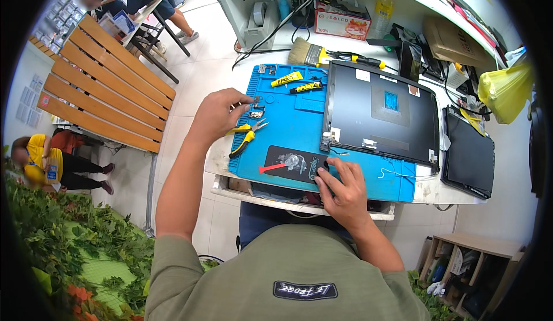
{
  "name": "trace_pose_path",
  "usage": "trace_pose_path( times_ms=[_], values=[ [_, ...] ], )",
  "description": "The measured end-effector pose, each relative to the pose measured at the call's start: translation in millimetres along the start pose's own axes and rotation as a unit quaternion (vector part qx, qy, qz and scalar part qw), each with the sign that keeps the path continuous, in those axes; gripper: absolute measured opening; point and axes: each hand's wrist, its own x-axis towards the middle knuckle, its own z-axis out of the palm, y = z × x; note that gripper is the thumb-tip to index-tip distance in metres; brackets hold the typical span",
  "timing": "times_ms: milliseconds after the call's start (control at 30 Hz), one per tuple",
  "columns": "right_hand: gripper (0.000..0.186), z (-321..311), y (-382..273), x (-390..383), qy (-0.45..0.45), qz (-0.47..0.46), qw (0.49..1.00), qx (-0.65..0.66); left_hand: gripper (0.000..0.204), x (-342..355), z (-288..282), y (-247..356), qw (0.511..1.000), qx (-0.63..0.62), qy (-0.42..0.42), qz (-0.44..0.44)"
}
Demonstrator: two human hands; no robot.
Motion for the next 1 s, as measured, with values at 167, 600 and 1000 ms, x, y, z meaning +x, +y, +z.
trace_pose_path(
  times_ms=[167,600,1000],
  values=[
    [0.029,-11.2,-1.9,-15.7,0.022,0.004,0.999,0.023,0.032,25.3,12.9,-4.1,0.998,0.054,-0.034,-0.004],
    [0.036,-47.9,-13.8,-30.2,0.115,-0.021,0.992,0.055,0.018,35.8,5.8,-63.0,0.959,-0.281,0.026,-0.043],
    [0.024,-82.0,-23.9,29.9,-0.123,0.184,0.912,0.344,0.032,-64.3,51.9,114.9,0.842,-0.514,-0.166,-0.002]
  ],
)
